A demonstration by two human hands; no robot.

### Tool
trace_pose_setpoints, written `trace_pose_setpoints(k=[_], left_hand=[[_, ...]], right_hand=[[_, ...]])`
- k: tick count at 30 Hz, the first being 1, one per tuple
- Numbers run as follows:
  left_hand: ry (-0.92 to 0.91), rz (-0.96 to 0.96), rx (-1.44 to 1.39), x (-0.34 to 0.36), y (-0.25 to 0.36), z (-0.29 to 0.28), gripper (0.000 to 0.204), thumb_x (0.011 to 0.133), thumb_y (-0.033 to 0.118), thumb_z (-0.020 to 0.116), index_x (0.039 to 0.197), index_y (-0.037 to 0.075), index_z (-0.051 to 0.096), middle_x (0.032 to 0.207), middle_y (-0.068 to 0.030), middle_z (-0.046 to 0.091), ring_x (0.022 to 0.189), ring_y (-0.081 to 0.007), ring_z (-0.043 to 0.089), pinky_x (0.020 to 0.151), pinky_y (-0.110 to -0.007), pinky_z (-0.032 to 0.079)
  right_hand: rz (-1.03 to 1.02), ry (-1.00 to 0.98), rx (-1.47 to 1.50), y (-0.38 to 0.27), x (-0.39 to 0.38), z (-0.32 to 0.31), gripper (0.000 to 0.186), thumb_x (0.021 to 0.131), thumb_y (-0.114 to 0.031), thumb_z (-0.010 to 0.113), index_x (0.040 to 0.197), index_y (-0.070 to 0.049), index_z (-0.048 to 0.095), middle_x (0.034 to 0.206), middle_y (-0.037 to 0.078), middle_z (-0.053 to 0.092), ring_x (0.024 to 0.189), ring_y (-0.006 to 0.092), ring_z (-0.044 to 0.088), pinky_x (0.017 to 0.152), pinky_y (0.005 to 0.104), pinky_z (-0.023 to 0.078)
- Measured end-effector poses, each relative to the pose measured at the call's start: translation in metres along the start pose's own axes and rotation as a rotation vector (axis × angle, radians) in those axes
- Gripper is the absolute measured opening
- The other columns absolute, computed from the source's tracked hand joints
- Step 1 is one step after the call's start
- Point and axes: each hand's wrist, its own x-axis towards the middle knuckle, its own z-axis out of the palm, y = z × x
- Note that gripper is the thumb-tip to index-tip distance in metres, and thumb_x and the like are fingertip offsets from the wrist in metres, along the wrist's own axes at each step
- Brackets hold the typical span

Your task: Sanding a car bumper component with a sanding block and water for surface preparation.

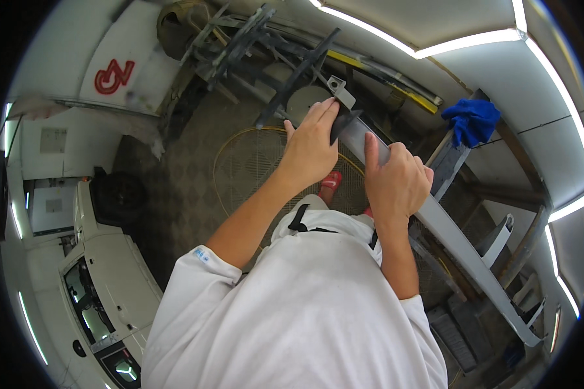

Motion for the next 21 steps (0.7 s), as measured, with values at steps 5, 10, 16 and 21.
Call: trace_pose_setpoints(k=[5,10,16,21], left_hand=[[0.073,0.038,0.058,-0.019,0.005,0.013,0.059,0.094,0.011,0.060,0.151,0.005,0.043,0.157,-0.0142,0.044,0.148,-0.0346,0.038,0.111,-0.079,0.025],[-0.025,-0.066,-0.188,0.004,-0.018,0.011,0.063,0.094,0.013,0.061,0.152,0.001,0.040,0.161,-0.0177,0.039,0.147,-0.0361,0.040,0.114,-0.076,0.022],[0.014,-0.040,-0.213,0.005,-0.015,0.022,0.067,0.093,0.015,0.061,0.154,0.001,0.039,0.162,-0.0190,0.037,0.148,-0.0360,0.040,0.117,-0.072,0.020],[0.030,0.005,-0.274,0.014,-0.028,0.031,0.071,0.091,0.020,0.066,0.154,0.001,0.038,0.163,-0.0175,0.037,0.150,-0.0337,0.037,0.118,-0.070,0.021]], right_hand=[[-0.006,0.003,0.017,0.001,-0.003,-0.001,0.050,0.094,-0.054,0.067,0.076,-0.008,0.071,0.066,0.007,0.067,0.064,0.0250,0.065,0.070,0.0381,0.046],[0.022,-0.029,-0.016,-0.001,0.002,0.001,0.051,0.094,-0.056,0.066,0.076,-0.008,0.072,0.065,0.008,0.067,0.064,0.0257,0.065,0.072,0.0380,0.047],[0.035,-0.069,-0.080,0.004,0.007,0.002,0.052,0.094,-0.057,0.065,0.078,-0.008,0.072,0.065,0.010,0.067,0.066,0.0278,0.066,0.075,0.0388,0.048],[0.155,-0.147,-0.116,0.001,0.012,0.006,0.058,0.094,-0.060,0.063,0.077,-0.005,0.069,0.066,0.012,0.065,0.069,0.0313,0.065,0.078,0.0408,0.048]])
